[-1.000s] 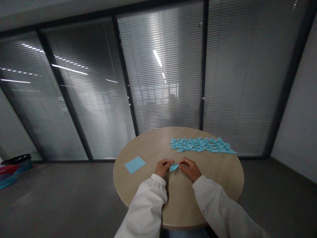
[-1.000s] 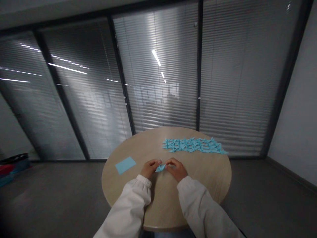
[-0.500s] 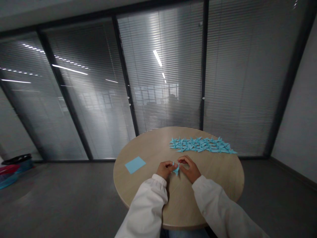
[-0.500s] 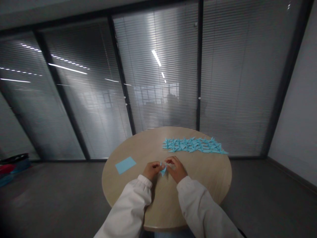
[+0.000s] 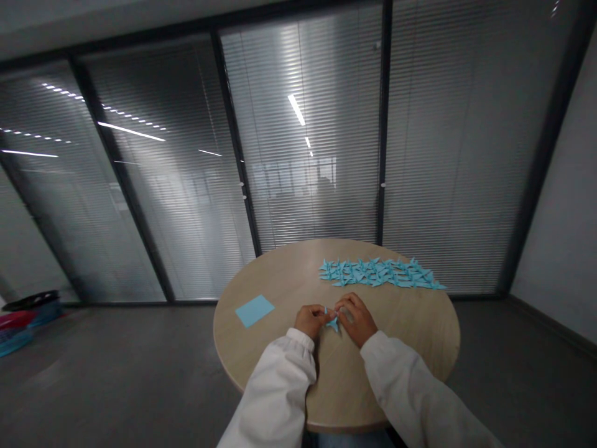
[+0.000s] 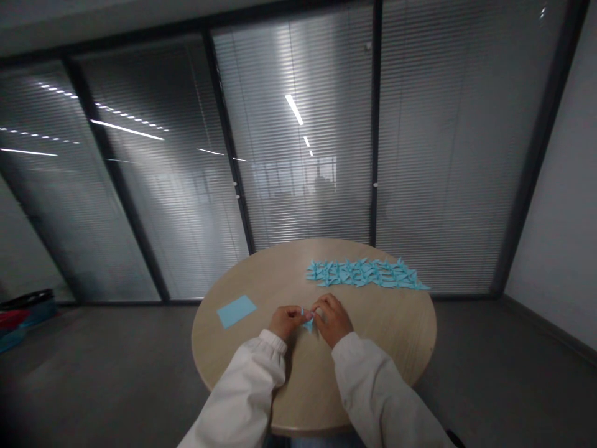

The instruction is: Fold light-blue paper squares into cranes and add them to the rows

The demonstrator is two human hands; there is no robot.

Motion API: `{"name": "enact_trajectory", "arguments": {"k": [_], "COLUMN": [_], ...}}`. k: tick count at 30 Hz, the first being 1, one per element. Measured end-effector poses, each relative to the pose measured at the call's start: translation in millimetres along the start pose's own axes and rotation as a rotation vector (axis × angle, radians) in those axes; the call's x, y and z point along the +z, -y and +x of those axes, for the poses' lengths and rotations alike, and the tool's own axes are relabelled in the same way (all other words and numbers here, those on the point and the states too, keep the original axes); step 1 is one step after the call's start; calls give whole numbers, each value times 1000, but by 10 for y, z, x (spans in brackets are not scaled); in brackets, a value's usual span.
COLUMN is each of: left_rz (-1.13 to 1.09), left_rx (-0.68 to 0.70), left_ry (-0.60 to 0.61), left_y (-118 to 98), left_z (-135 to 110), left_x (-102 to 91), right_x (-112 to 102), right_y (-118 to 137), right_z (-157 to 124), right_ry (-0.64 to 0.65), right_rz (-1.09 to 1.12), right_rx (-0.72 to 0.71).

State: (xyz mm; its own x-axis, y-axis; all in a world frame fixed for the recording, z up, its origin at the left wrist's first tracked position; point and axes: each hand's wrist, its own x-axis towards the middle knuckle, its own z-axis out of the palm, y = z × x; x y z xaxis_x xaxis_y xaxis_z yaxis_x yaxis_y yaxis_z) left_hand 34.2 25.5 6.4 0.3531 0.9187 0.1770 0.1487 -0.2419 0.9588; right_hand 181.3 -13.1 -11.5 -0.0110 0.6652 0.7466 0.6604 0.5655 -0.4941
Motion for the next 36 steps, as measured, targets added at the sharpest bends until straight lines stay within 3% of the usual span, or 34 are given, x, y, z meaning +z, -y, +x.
{"name": "enact_trajectory", "arguments": {"k": [11,27,36], "left_rz": [-133,-112,-114], "left_rx": [-51,24,45], "left_ry": [44,-31,-22], "left_y": [-5,75,31], "left_z": [1,54,37], "left_x": [-14,-27,-5], "right_x": [-3,10,28], "right_y": [18,-33,-57], "right_z": [14,3,7], "right_ry": [-48,22,-30], "right_rz": [37,243,247], "right_rx": [-7,196,114]}}
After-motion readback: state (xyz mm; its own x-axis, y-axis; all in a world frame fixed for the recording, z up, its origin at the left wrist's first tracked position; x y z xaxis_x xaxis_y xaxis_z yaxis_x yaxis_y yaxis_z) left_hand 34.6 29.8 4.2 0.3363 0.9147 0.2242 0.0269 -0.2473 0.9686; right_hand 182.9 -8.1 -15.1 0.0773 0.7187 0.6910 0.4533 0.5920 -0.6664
